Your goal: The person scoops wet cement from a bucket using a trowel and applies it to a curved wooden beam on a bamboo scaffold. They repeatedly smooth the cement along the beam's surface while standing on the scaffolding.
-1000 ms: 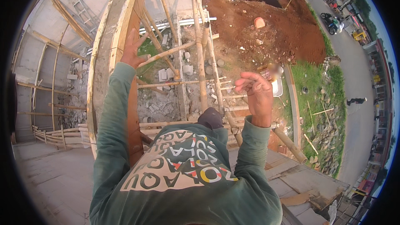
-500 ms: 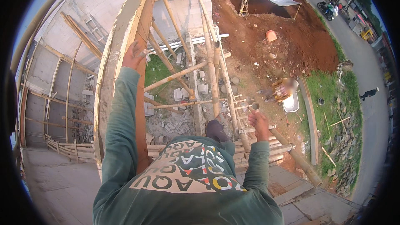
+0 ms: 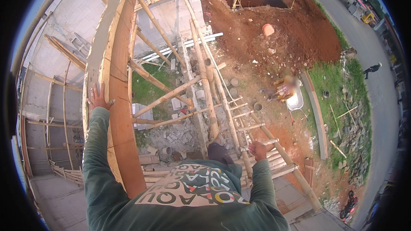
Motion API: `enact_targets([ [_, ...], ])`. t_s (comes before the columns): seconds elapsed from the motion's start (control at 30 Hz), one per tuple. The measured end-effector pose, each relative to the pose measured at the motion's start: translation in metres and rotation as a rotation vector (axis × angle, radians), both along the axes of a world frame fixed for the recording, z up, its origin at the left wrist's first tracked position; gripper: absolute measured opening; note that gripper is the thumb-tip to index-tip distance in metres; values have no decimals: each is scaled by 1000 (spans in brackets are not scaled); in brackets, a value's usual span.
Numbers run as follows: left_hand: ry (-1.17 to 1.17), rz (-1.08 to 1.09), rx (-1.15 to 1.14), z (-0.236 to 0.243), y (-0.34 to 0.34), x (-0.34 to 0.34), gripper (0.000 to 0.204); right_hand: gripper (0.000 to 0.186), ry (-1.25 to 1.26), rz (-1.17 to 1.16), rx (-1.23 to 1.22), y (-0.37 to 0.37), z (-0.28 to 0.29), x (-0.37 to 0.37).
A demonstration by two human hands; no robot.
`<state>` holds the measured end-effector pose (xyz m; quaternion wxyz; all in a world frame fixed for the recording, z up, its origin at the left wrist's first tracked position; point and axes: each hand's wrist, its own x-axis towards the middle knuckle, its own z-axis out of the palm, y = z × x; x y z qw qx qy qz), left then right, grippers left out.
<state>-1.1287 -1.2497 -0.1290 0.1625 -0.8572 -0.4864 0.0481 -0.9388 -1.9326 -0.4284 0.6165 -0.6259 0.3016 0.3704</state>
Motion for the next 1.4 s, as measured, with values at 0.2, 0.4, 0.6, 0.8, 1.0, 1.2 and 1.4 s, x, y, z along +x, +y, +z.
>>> enact_targets([
  [0.2, -9, 57, -18, -2, -1, 2, 119, 24, -3, 177, -57, 57, -19, 79],
  [0.4, 70, 108, 7, 2, -5, 10, 121, 23, -143, 257, 62, 136, -20, 153],
  [0.6, 147, 141, 14, 8, -9, 17, 126, 24, -167, 254, 118, 201, -11, 203],
  [0.8, 177, 186, 1, 7, -7, 17, 128, 26, -104, 165, 153, 248, -20, 264],
  [1.0, 215, 142, 117, 6, -13, 26, 135, 26, -170, 223, 106, 360, -83, 354],
  [1.2, 709, 477, 128, 2, -9, 54, 104, 44, -673, 614, -495, 529, -174, 429],
  [1.4, 533, 159, 190, -4, -9, 56, 103, 79, -601, 636, -478, 631, -246, 487],
])
